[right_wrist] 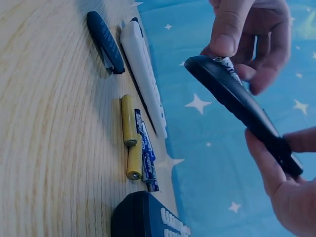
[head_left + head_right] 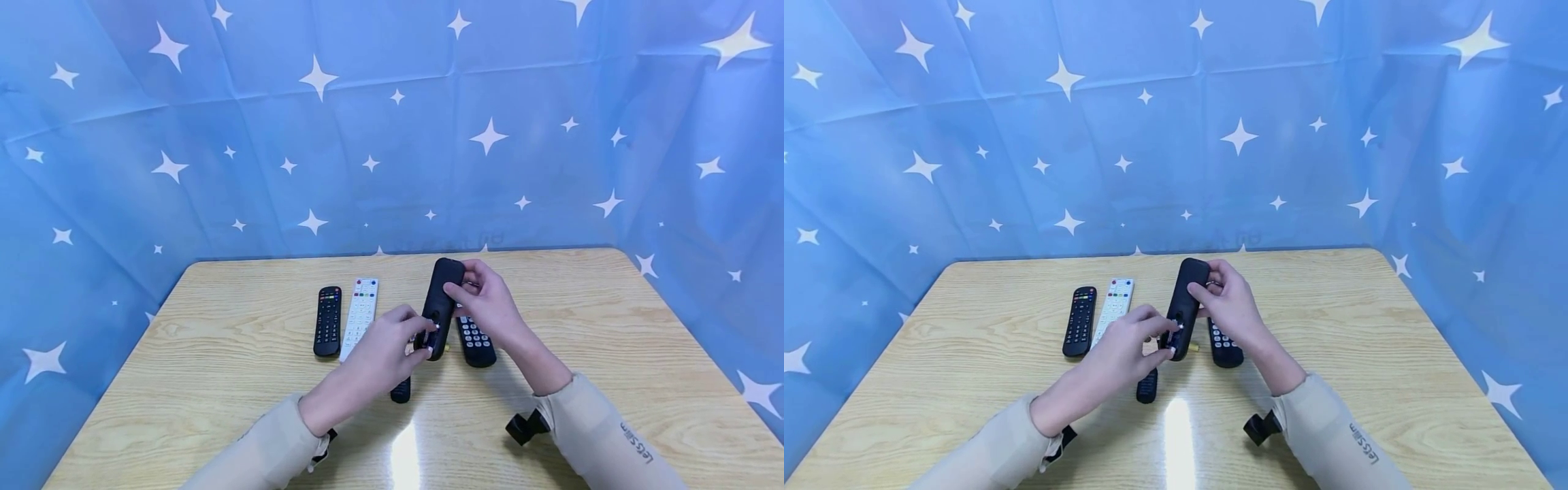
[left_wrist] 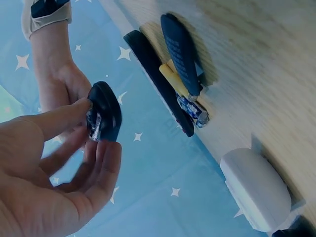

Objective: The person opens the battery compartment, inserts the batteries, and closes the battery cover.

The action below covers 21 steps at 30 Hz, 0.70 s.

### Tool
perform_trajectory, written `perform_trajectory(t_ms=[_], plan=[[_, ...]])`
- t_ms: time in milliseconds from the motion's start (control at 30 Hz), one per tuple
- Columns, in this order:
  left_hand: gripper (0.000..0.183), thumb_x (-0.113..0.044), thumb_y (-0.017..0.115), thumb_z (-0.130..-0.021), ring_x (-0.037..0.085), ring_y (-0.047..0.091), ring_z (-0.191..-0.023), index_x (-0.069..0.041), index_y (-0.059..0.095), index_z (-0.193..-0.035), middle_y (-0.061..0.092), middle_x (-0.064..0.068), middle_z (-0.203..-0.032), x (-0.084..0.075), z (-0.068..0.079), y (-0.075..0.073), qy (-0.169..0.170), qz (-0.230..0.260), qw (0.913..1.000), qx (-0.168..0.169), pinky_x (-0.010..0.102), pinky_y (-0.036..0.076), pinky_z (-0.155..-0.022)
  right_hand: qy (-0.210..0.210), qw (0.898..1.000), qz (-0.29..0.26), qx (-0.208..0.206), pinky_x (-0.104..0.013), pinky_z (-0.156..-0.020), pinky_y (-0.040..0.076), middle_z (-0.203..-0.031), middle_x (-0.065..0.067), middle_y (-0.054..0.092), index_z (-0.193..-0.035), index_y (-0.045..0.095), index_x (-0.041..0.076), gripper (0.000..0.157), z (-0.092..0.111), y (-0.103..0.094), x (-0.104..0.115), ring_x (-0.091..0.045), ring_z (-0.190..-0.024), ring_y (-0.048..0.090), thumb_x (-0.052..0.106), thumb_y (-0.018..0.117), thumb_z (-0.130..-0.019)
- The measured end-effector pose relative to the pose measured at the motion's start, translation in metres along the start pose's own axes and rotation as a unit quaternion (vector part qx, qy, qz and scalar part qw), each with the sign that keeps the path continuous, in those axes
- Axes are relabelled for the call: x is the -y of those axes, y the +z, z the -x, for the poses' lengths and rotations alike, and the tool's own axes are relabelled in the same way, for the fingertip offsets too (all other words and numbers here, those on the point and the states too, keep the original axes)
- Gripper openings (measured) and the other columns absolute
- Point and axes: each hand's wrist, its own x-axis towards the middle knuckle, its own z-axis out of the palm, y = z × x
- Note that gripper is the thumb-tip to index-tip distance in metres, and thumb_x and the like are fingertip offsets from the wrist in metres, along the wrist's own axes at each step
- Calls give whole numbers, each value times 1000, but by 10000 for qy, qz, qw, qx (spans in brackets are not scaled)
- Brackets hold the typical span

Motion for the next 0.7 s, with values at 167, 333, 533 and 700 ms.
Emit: perform_trajectory(t_ms=[167,333,533,700], plan=[[69,-20,83,-76,19,60,-94,-10,46,-134,57,4,-111,1,-1,-2,-945,944,9910,2,25,51,-75,-52,9999,152,-41,-40,-69,58,-114,-21,60,-126,47,-1,40,1,0,4,-26,-95,66,14,64,-93],[83,-14,81,-77,15,63,-88,-13,33,-145,60,1,-106,3,0,-2,-1531,2304,9602,388,25,53,-72,13,10000,11,61,-43,-71,57,-115,-22,59,-127,46,0,41,2,2,7,-27,-97,66,13,64,-93],[81,-12,78,-81,11,62,-83,-18,30,-146,59,2,-101,6,2,1,-1574,2779,9454,647,26,53,-71,92,9998,-81,126,-43,-71,57,-114,-23,58,-127,46,-1,40,3,5,6,-28,-98,65,12,64,-94],[81,-12,76,-84,12,61,-82,-19,26,-147,58,3,-101,6,3,1,-1480,2874,9439,678,27,53,-70,102,9999,27,106,-42,-71,57,-113,-22,59,-127,46,-1,41,2,5,6,-28,-97,65,13,64,-93]])
